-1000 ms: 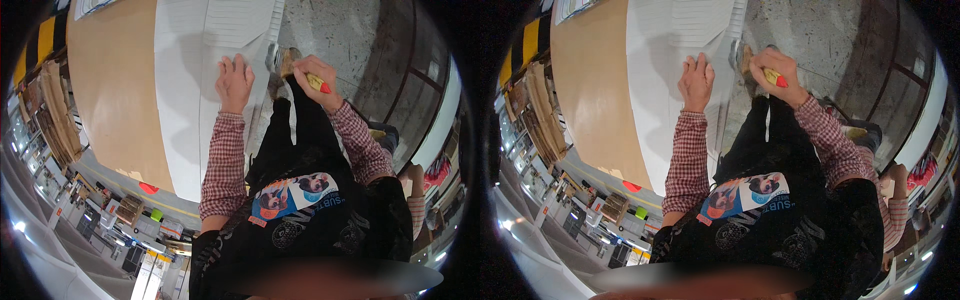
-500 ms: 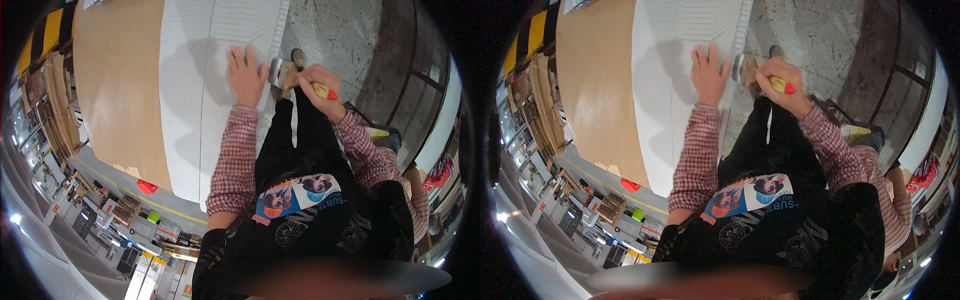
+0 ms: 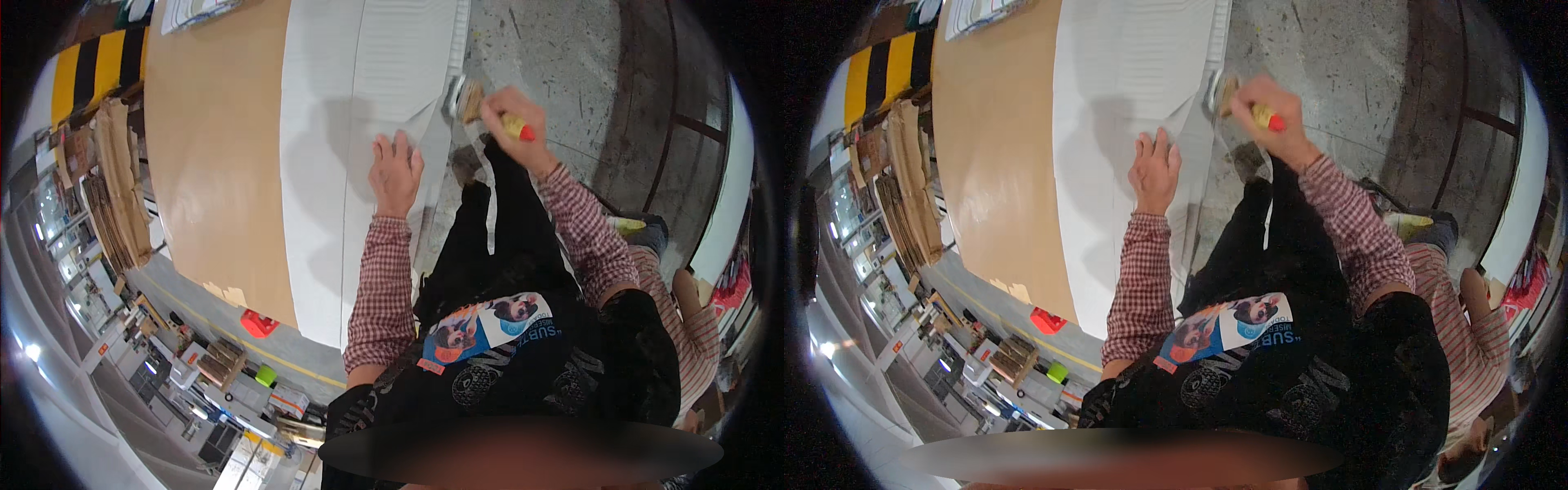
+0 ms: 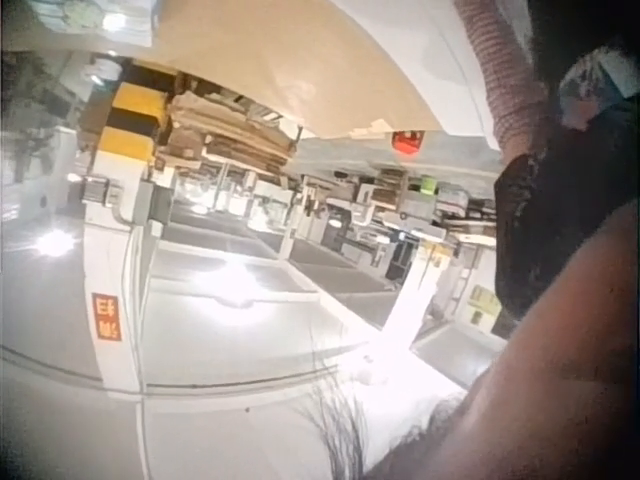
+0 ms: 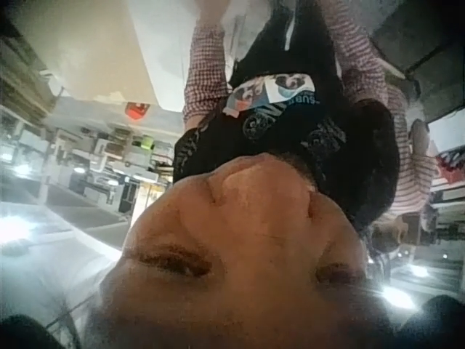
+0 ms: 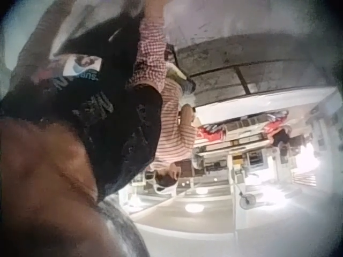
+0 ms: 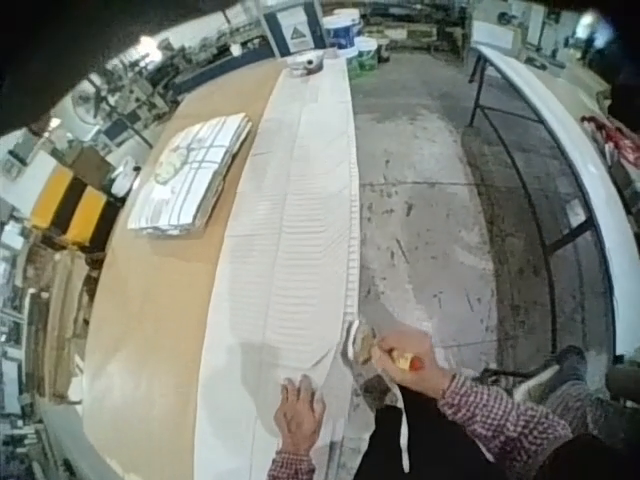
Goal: Painting long white strips or panels with a brush and white paint.
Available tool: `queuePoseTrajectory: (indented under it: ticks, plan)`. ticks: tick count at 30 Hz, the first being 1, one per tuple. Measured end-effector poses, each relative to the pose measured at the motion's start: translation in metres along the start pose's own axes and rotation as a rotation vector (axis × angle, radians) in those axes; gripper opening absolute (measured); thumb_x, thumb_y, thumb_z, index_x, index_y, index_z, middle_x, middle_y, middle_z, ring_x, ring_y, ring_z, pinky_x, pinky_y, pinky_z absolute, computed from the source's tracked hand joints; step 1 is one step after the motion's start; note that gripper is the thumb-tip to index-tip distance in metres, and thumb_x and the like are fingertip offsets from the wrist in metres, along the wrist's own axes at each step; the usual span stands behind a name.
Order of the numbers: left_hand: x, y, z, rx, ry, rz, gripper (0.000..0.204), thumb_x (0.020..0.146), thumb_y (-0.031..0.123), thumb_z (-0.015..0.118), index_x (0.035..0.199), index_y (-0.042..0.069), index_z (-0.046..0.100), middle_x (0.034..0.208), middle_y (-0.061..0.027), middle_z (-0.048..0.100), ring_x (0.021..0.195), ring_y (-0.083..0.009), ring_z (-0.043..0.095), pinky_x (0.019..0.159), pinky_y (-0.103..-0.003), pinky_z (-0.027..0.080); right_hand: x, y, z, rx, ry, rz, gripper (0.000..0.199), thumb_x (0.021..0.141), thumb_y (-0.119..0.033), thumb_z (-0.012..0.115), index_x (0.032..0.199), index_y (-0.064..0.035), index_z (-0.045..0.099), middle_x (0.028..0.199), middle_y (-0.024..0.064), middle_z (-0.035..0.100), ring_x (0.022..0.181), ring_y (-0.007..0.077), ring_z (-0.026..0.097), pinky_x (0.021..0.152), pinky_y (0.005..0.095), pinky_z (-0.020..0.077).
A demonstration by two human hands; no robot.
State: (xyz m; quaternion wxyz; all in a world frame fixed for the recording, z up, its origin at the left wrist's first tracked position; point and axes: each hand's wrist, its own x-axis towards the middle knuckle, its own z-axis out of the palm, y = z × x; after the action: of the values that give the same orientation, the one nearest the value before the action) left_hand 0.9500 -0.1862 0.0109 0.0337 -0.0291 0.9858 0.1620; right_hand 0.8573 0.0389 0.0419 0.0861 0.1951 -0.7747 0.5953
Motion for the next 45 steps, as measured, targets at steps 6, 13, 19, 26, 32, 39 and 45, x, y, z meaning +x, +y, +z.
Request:
queuePoseTrajectory:
  ticks: [6,13,19,26,32,39,45]
  plan:
    - [-0.002,-0.009,0.001,0.017,-0.009,0.05,0.043,0.088,0.026,0.054,0.123,0.003,0.049,0.119,-0.0274,0.047,0.109,-0.042,0.048,0.079,-0.045,0.048,-0.044,-0.017,0.006,0.176,-0.172,0.13,0.012,0.076,0.002,0.066,0.071,0.0,0.055,0.075,0.0083,0.059,0.07,0.0202,0.058,0.062,0.03,0.0456]
    - [-0.025,-0.016,0.026,0.056,0.016,-0.04,0.068,0.078,0.036,0.066,0.133,0.003,0.042,0.133,-0.0306,0.039,0.123,-0.0469,0.037,0.093,-0.049,0.042,-0.014,-0.024,-0.043,0.202,0.083,0.262,0.01,0.08,-0.003,0.066,0.086,-0.002,0.059,0.083,0.0055,0.058,0.067,0.0131,0.055,0.06,0.0256,0.0447]
    - [-0.056,-0.038,0.03,-0.174,-0.001,-0.112,0.07,0.081,0.034,0.067,0.138,0.004,0.037,0.143,-0.0319,0.024,0.134,-0.0476,0.022,0.107,-0.048,0.027,0.038,-0.021,-0.114,0.44,0.336,0.553,0.021,0.084,-0.006,0.065,0.102,-0.0032,0.055,0.085,0.002,0.058,0.068,0.0073,0.056,0.06,0.0211,0.0465]
    - [0.026,-0.015,-0.001,-0.138,0.315,-0.383,0.066,0.086,0.025,0.063,0.141,0.003,0.032,0.149,-0.0265,0.015,0.139,-0.0406,0.012,0.11,-0.049,0.019,0.135,0.023,-0.172,0.446,0.383,0.466,0.015,0.086,-0.006,0.064,0.099,-0.0022,0.057,0.084,0.0039,0.06,0.068,0.0092,0.056,0.059,0.0225,0.046]
    - [0.18,0.063,-0.038,-0.442,0.482,-0.323,0.059,0.09,0.015,0.056,0.141,0.001,0.03,0.149,-0.0256,0.017,0.139,-0.0389,0.015,0.111,-0.045,0.018,0.27,0.076,-0.191,0.462,0.344,0.343,0.009,0.089,-0.008,0.06,0.096,-0.0029,0.057,0.105,0.0115,0.064,0.071,0.0115,0.057,0.064,0.0258,0.0469]
    - [0.343,0.133,-0.063,-0.698,0.618,-0.16,0.056,0.09,0.01,0.053,0.14,-0.001,0.031,0.149,-0.0255,0.019,0.139,-0.0377,0.017,0.111,-0.043,0.018,0.391,0.132,-0.19,0.707,0.304,0.43,0.032,0.099,-0.029,0.043,0.103,-0.0005,0.058,0.093,0.0057,0.063,0.074,0.0103,0.059,0.068,0.0242,0.0471]
    - [0.408,0.171,-0.095,-0.708,0.671,-0.157,0.054,0.089,0.009,0.054,0.139,-0.001,0.034,0.148,-0.0248,0.021,0.138,-0.0375,0.02,0.11,-0.044,0.02,0.595,0.173,-0.224,0.581,0.277,0.189,0.026,0.095,-0.026,0.055,0.104,-0.002,0.059,0.091,0.0032,0.061,0.074,0.0101,0.059,0.064,0.0255,0.0491]
